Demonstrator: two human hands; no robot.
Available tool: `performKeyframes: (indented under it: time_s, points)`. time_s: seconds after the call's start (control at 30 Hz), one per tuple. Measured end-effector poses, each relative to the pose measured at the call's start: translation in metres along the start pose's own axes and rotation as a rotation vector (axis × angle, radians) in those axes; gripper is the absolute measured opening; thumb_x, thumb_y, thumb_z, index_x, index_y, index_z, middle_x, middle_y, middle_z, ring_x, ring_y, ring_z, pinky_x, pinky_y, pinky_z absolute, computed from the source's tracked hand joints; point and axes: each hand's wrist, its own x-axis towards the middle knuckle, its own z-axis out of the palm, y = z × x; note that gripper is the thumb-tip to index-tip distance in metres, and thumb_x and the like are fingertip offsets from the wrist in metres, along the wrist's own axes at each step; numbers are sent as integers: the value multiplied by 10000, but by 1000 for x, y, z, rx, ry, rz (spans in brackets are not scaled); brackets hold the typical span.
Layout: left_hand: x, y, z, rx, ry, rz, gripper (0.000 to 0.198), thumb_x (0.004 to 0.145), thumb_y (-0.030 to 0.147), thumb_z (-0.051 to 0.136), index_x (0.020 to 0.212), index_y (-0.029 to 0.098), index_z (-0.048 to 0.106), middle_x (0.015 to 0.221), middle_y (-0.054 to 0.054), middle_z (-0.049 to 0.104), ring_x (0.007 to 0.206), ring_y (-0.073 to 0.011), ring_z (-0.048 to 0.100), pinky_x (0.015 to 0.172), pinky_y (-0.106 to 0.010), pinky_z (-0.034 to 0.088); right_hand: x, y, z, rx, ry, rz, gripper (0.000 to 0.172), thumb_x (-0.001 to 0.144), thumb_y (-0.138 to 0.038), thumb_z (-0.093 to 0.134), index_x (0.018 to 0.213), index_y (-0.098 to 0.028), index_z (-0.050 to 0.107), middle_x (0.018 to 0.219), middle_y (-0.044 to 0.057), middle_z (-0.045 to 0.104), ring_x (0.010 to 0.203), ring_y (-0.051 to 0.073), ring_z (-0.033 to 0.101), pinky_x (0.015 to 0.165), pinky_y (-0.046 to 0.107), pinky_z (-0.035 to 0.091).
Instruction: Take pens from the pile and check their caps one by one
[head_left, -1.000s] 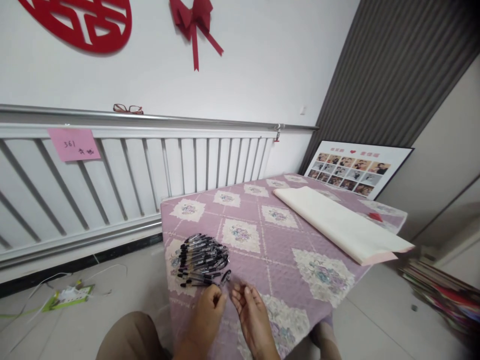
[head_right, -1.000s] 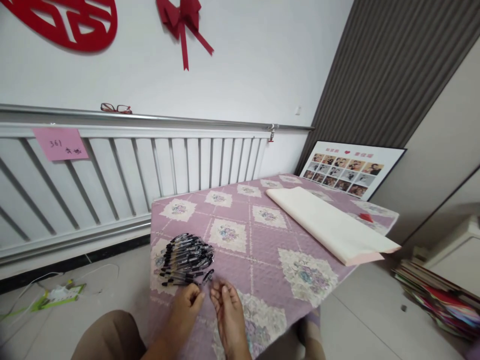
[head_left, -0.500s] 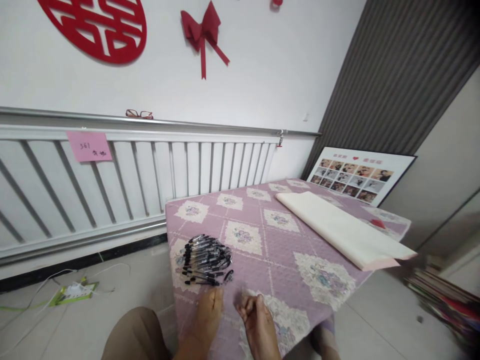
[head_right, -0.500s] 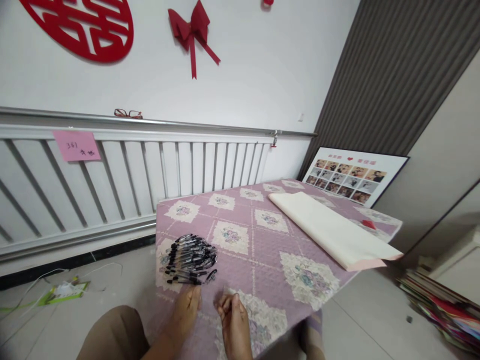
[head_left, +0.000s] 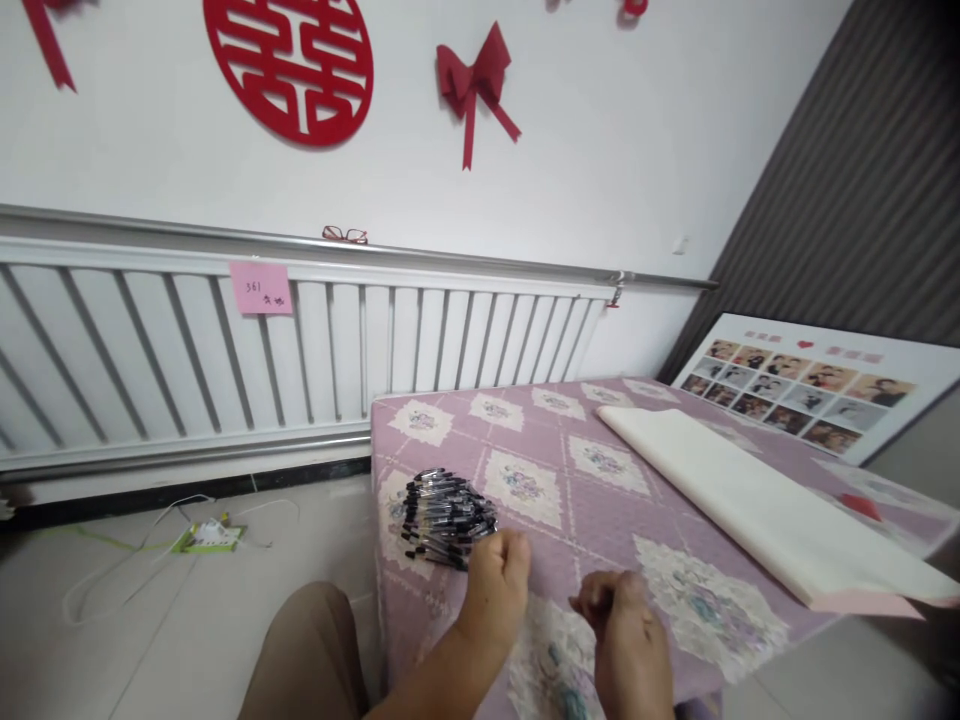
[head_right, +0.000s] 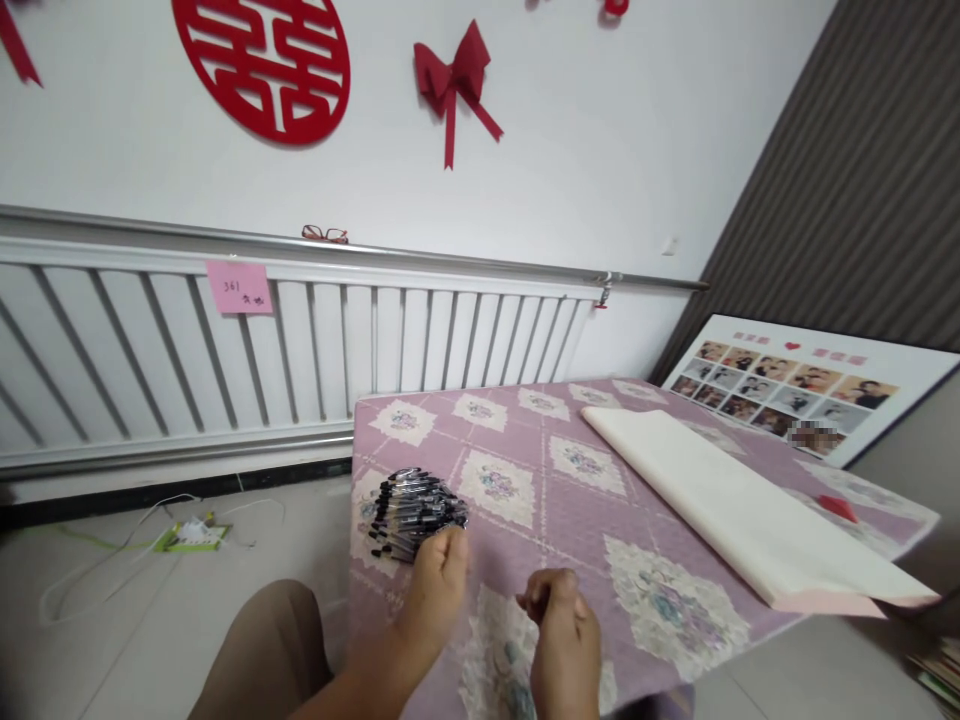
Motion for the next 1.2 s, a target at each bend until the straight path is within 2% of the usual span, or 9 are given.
performKeyframes:
  time_s: [0.17, 0.3, 0.4, 0.53, 0.63, 0.7, 0.77, 0.9, 1.2]
  points:
    - [0, 28, 5, -148, -6, 96, 515, 899, 625, 308, 572, 228, 289, 548, 51, 308, 544, -111, 297, 519, -264, 254, -1, -31, 10, -33, 25, -116, 527, 876, -659, 373, 594, -221, 449, 612, 0, 501, 623, 153, 515, 649, 298, 460]
    - [-4, 26, 2, -105, -10, 109, 515, 907, 610, 309, 563, 229, 269, 535, 49, 298, 542, -112, 292, 513, -270, 242, -10, -31, 15, -92, 13, -149, 530, 884, -658, 346, 590, -226, 434, 617, 8, 510, 648, 163, 526, 655, 294, 445]
    - [-6, 5, -5, -24, -6, 76, 472, 913, 543, 314, 562, 228, 292, 541, 44, 334, 550, -114, 325, 519, -265, 256, -12, -18, 14, -161, -9, -119, 525, 873, -660, 369, 607, -218, 471, 616, 8, 531, 637, 160, 525, 627, 279, 436]
    - [-4, -44, -23, 186, 23, 38, 316, 899, 354, 389, 630, 203, 455, 604, 32, 467, 614, -132, 436, 584, -249, 331, -9, 11, 9, -333, -86, -32, 497, 825, -666, 437, 678, -209, 563, 612, 7, 578, 617, 170, 549, 597, 273, 441]
    - [-2, -85, -46, 371, 79, 56, 198, 875, 245, 423, 817, 187, 603, 822, -24, 621, 809, -178, 545, 761, -287, 402, -10, 41, 9, -436, -152, 23, 452, 729, -656, 540, 710, -210, 609, 650, 19, 636, 635, 199, 588, 601, 288, 458]
    - [-1, -107, -61, 539, 75, 93, 210, 854, 194, 449, 954, 194, 634, 975, -53, 644, 958, -212, 549, 886, -343, 389, -14, 64, 10, -452, -177, 43, 406, 719, -604, 556, 739, -208, 648, 722, 46, 680, 714, 231, 621, 665, 315, 482]
    - [-2, -123, -72, 693, 61, 83, 257, 848, 156, 461, 1019, 210, 645, 1079, -58, 632, 1041, -224, 528, 945, -374, 362, -19, 84, 13, -460, -202, 56, 360, 725, -536, 559, 795, -206, 685, 823, 78, 714, 787, 259, 642, 738, 354, 493]
    - [-2, -133, -75, 855, 0, 60, 283, 860, 126, 483, 1022, 261, 672, 1090, -26, 632, 1079, -217, 510, 952, -367, 346, -22, 109, 22, -534, -227, -38, 278, 730, -440, 572, 835, -225, 713, 924, 96, 721, 897, 287, 642, 859, 413, 464]
    - [7, -134, -63, 984, -75, 58, 294, 915, 141, 452, 1021, 281, 687, 1097, -35, 628, 1102, -226, 494, 943, -388, 309, 6, 120, 46, -645, -283, -201, 245, 804, -362, 513, 895, -232, 699, 929, 86, 704, 895, 253, 630, 859, 395, 465]
